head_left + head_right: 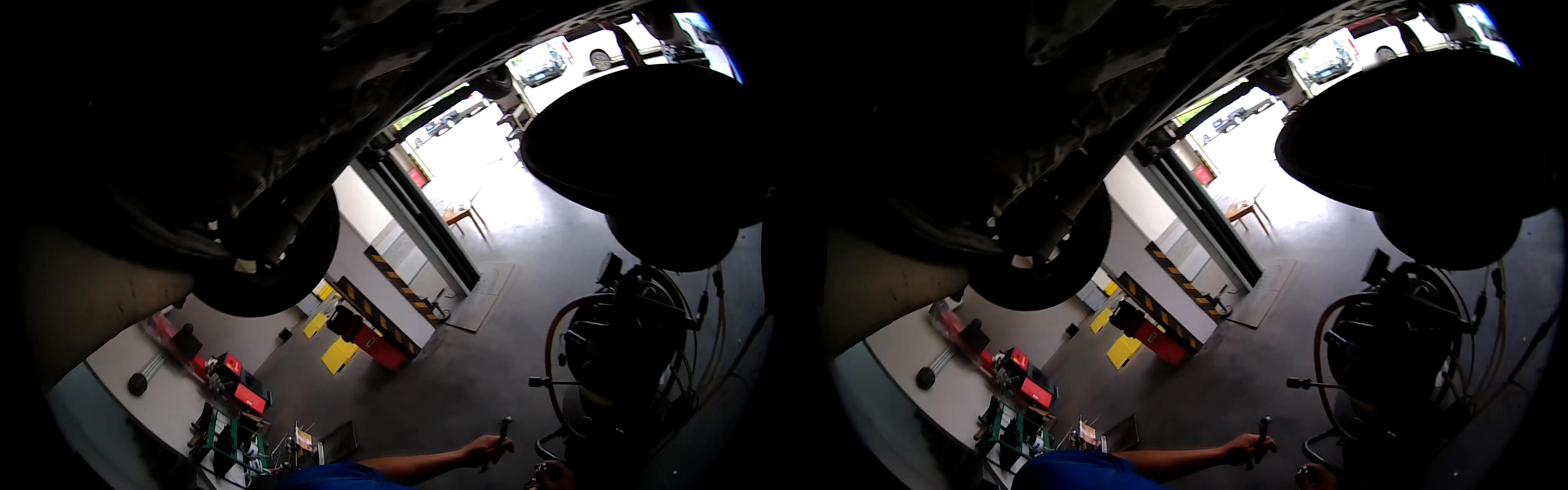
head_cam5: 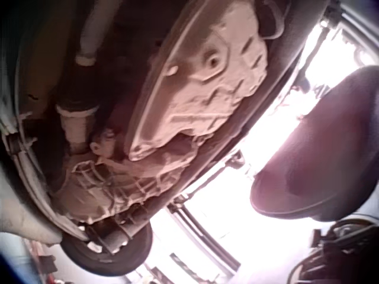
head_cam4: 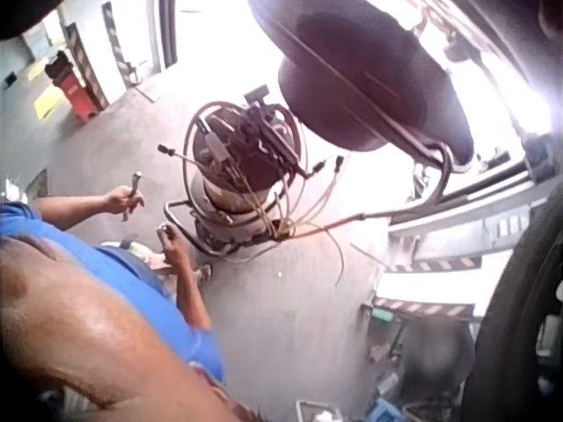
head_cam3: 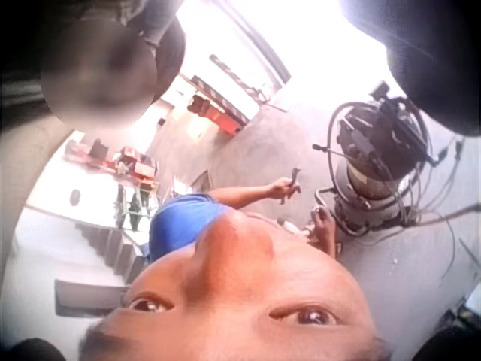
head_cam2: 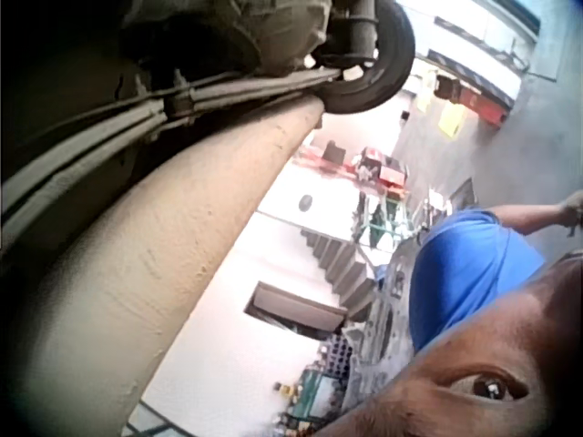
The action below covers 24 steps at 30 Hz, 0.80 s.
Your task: The person loosens a drain bolt on a vehicle undercarriage using a wrench and drains the oil into a specialized drain container.
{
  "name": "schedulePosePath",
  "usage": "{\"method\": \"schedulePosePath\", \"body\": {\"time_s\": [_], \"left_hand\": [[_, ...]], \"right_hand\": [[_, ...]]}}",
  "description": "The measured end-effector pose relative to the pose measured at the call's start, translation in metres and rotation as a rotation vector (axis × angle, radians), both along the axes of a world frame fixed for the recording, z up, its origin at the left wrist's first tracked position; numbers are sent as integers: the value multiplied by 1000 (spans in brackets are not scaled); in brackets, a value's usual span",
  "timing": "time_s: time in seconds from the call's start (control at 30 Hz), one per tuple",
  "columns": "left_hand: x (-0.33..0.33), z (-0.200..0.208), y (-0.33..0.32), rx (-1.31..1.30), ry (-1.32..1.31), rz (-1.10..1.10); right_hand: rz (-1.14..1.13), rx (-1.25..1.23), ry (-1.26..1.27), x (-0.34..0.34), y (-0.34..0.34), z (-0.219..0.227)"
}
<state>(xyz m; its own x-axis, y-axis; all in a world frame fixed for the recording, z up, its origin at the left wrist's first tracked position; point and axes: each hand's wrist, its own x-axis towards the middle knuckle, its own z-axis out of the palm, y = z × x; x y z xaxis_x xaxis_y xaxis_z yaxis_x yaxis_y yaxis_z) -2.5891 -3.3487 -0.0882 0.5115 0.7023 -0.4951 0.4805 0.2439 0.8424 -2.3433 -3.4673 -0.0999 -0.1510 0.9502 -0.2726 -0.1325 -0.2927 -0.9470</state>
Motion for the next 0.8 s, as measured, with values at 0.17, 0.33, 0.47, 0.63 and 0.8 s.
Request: {"method": "schedulePosePath", "body": {"time_s": [0.17,0.33,0.47,0.63,0.8], "left_hand": [[33,-10,-36,-55,-53,-28],[91,7,-51,-217,-201,-263],[150,37,-72,-481,-308,-525],[180,17,-104,-520,-331,-638],[195,28,-102,-527,-401,-644]], "right_hand": [[-247,62,125,25,-30,-50],[-455,49,421,31,-51,-50],[-819,61,530,21,-43,-32],[-1067,154,502,22,-42,-62],[-1169,333,250,32,-46,-61]]}}
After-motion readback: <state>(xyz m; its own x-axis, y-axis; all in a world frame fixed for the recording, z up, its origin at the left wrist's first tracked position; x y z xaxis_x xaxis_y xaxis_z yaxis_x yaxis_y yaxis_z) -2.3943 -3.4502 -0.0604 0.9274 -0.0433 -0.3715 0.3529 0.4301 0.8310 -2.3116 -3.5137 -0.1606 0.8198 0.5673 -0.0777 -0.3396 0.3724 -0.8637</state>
